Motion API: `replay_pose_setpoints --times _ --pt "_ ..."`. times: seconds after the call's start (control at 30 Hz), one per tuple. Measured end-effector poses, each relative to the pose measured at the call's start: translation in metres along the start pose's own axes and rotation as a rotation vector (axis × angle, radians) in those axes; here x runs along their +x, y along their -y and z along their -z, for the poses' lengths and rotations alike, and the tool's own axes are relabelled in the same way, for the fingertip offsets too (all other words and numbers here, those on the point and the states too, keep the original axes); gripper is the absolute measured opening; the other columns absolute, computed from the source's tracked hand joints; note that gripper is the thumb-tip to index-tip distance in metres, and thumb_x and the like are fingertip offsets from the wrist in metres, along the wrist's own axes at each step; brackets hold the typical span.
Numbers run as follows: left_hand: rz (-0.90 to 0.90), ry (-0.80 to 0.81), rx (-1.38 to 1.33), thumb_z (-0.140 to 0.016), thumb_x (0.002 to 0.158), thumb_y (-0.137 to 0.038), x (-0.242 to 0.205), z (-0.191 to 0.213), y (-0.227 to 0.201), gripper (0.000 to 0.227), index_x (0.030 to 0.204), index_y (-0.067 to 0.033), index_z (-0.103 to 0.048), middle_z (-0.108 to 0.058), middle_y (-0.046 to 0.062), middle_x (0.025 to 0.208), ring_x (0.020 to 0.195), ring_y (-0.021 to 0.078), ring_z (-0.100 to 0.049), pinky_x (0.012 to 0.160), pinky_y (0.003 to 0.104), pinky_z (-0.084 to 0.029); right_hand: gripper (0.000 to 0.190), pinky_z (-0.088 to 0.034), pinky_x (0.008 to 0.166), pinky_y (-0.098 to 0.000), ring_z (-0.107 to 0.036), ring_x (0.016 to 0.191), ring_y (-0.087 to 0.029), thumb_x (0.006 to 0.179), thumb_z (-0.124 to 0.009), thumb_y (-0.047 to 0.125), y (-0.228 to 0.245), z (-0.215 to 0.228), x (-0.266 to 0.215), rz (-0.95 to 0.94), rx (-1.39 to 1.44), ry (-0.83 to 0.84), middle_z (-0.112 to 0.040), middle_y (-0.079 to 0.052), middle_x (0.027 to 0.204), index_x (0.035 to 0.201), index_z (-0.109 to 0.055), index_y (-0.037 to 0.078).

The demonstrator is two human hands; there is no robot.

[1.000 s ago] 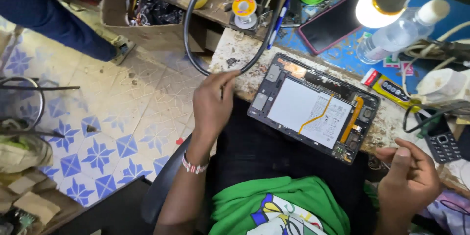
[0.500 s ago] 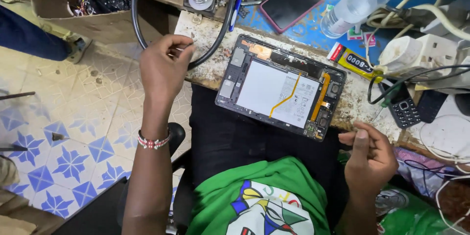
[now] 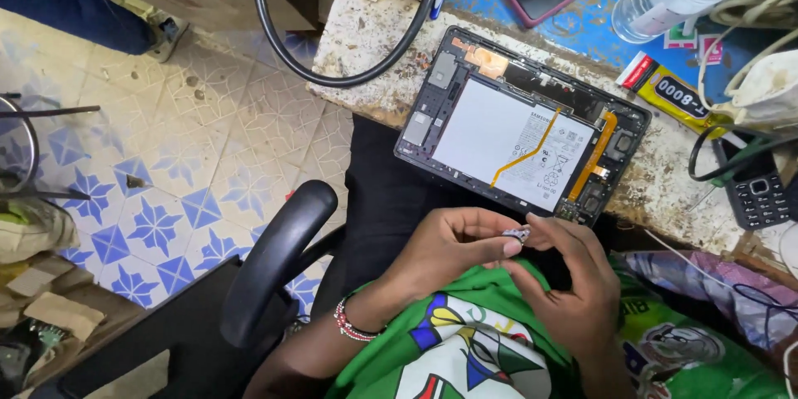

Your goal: The person works on a disassembled tablet resting on their lap, handling small components and using a screwdriver to manipulate parts near the battery and motherboard. They pick up and place down small pieces while adjusting internal connections.

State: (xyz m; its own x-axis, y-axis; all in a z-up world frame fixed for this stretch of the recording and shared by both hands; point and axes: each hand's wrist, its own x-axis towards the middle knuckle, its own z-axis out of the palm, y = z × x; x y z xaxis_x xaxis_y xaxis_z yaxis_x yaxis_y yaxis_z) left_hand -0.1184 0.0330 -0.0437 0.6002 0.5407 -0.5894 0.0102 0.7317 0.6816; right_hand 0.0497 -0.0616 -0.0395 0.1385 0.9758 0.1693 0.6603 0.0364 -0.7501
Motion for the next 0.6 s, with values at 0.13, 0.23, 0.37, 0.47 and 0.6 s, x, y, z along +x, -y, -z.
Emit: replay_pose_setpoints --times 0.13,0.23,0.37,0.47,0.6 --pt "-0.025 -0.002 0.003 -0.08 0.084 -0.018 -0.004 0.0 -0.003 0.03 0.109 -0.0014 -0.076 -0.08 0.012 0.101 0.09 0.0119 -0.074 0.081 0.023 -0.061 0.043 -0.06 0.096 -0.0377 -0.071 0.103 -0.024 0.086 -0.082 0.012 0.002 0.0 0.002 0.023 0.003 0.025 -0.066 -0.016 0.121 0.124 -0.068 -0.001" --pt "0.04 -0.057 0.059 -0.082 0.079 -0.023 -0.004 -0.001 -0.005 0.037 0.11 -0.0021 -0.077 -0.08 0.01 0.093 0.087 0.011 -0.074 0.077 0.023 -0.061 0.038 -0.061 0.091 -0.0364 -0.071 0.097 -0.023 0.088 -0.08 0.012 0.001 -0.004 0.001 -0.034 0.011 0.006 -0.066 -0.015 0.119 0.123 -0.069 0.001" --pt "-0.014 -0.008 0.002 -0.081 0.082 -0.019 -0.003 -0.001 0.003 0.033 0.11 -0.0018 -0.076 -0.08 0.01 0.099 0.09 0.013 -0.075 0.081 0.026 -0.062 0.038 -0.059 0.087 -0.0331 -0.071 0.092 -0.02 0.09 -0.078 0.013 0.003 -0.005 -0.001 -0.067 0.05 -0.032 -0.068 -0.013 0.114 0.125 -0.067 0.001" --pt "-0.003 -0.027 0.032 -0.081 0.083 -0.018 -0.001 -0.002 0.004 0.032 0.11 -0.0019 -0.076 -0.081 0.009 0.1 0.088 0.0115 -0.074 0.079 0.025 -0.062 0.042 -0.059 0.087 -0.0319 -0.071 0.093 -0.018 0.09 -0.079 0.017 0.003 -0.005 -0.002 -0.108 0.056 -0.044 -0.07 -0.011 0.11 0.127 -0.066 0.003" --pt "-0.006 -0.031 0.064 -0.081 0.082 -0.019 -0.001 -0.002 0.0 0.033 0.11 -0.0023 -0.078 -0.082 0.011 0.102 0.091 0.0132 -0.075 0.079 0.024 -0.062 0.038 -0.062 0.087 -0.0318 -0.073 0.092 -0.019 0.089 -0.079 0.016 0.001 -0.005 -0.002 -0.078 0.072 -0.047 -0.072 -0.013 0.112 0.122 -0.068 0.002"
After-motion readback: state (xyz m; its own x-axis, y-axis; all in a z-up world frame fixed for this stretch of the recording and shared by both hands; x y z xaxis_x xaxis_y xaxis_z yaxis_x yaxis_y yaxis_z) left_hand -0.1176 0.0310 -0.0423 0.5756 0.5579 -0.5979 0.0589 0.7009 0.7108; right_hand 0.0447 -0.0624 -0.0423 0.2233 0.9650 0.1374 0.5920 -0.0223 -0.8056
